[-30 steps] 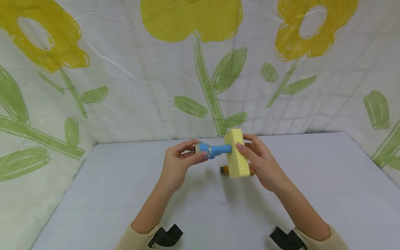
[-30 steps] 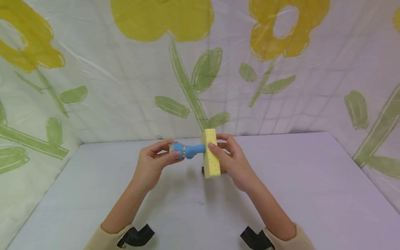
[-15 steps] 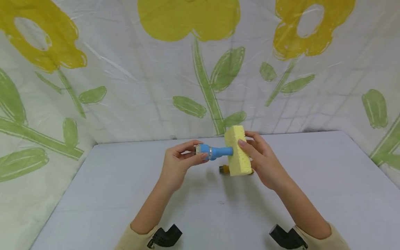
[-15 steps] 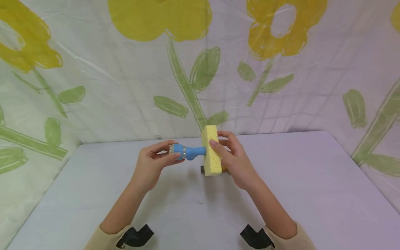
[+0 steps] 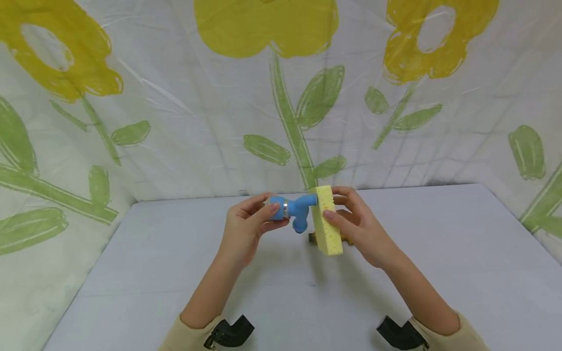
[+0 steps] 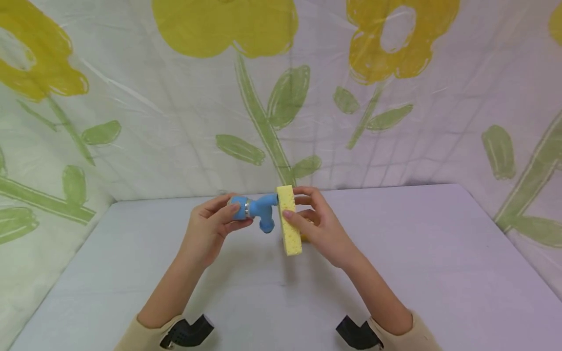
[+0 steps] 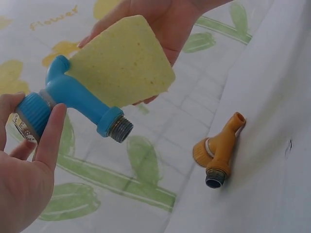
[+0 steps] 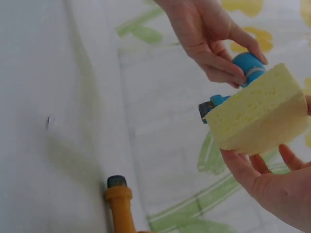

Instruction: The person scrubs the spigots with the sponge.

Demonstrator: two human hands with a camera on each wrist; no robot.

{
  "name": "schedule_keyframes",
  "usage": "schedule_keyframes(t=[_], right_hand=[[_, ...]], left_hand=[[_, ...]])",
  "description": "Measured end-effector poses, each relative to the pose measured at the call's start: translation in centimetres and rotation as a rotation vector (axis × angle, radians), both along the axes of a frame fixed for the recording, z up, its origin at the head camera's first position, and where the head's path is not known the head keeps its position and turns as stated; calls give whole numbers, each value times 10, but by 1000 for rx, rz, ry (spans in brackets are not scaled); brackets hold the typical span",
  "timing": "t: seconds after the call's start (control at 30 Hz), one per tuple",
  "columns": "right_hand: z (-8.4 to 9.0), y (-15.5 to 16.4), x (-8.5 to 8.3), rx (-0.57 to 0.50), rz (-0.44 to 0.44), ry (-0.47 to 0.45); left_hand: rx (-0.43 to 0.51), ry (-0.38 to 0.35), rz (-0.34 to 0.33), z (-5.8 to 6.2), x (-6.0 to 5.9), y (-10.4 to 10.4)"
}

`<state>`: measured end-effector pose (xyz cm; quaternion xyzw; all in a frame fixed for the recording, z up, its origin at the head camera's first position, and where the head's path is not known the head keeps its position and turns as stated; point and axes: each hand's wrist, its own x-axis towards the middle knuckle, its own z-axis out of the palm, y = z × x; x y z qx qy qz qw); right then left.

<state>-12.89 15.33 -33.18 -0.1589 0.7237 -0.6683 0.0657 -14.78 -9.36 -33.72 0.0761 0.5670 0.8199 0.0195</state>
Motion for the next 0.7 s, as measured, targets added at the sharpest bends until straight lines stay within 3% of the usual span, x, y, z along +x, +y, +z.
schedule_keyframes(t=[0.33,0.7], right_hand=[[-6,-9,3,95,35,178],[-9,-11,4,64,-52,293]], left_hand=[[103,-40,42,2,-2,-5],[86,-41,-34,-2,-2,-4]])
